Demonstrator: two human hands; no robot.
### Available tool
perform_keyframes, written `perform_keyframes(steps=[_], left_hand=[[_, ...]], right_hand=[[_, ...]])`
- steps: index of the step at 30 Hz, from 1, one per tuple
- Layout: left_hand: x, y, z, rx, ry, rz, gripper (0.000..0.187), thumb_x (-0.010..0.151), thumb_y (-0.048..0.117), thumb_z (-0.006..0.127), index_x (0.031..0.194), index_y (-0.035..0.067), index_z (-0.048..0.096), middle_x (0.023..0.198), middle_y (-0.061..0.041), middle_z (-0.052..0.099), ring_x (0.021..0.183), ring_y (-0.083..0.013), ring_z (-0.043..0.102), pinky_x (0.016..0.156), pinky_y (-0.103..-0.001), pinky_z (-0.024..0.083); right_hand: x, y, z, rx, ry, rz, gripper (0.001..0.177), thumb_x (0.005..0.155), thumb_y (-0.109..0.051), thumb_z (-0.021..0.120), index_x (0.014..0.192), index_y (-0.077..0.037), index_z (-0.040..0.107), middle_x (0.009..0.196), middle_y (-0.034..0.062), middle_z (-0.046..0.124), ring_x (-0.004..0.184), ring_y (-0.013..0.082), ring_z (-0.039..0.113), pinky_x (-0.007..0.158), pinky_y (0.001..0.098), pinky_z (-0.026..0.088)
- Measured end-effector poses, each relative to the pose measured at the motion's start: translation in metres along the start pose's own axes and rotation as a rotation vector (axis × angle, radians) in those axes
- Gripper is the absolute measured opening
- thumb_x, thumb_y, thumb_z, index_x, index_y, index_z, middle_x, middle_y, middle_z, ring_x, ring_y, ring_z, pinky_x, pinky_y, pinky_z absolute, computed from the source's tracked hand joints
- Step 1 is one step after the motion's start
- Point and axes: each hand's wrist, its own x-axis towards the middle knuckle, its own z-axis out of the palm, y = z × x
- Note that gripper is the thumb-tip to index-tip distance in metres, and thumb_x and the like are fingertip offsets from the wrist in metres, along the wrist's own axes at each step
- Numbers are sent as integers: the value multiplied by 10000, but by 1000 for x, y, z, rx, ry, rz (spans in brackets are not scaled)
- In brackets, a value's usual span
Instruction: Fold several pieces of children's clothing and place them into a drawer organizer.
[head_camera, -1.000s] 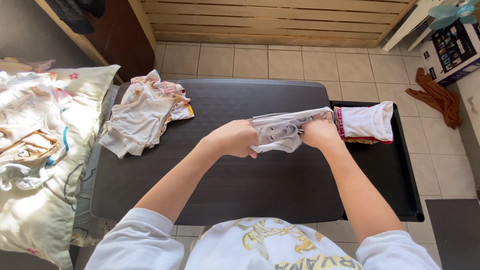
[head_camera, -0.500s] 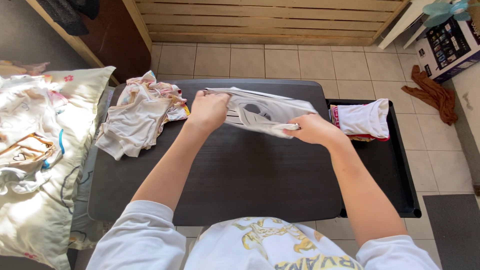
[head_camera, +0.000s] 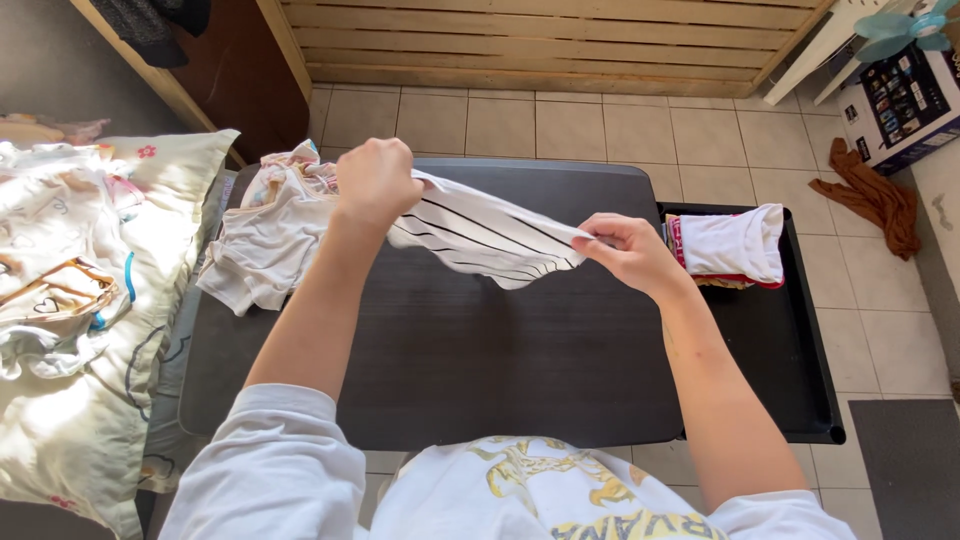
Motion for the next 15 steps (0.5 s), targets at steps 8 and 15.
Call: perform_keyframes(steps=[8,15], left_hand=[[13,43,24,-256,469,370,301,674,260,860,885,72,757,897,-114,731,880,-351,691,763,-506,465],[-43,92,83,-1148,-318,21,362,953,384,690,842,40,702,709,-8,689,613,-99,634,572,-274,529]], right_hand=[[4,1,2,735,141,-10,188,1035,-132,658,1114,27,720,1007,59,750,909,113,700,815,277,544],[4,-5,-4,646,316,26,174,1060,-92,665,1194,17,690,932,69,710,710,154,625,530,317,455]])
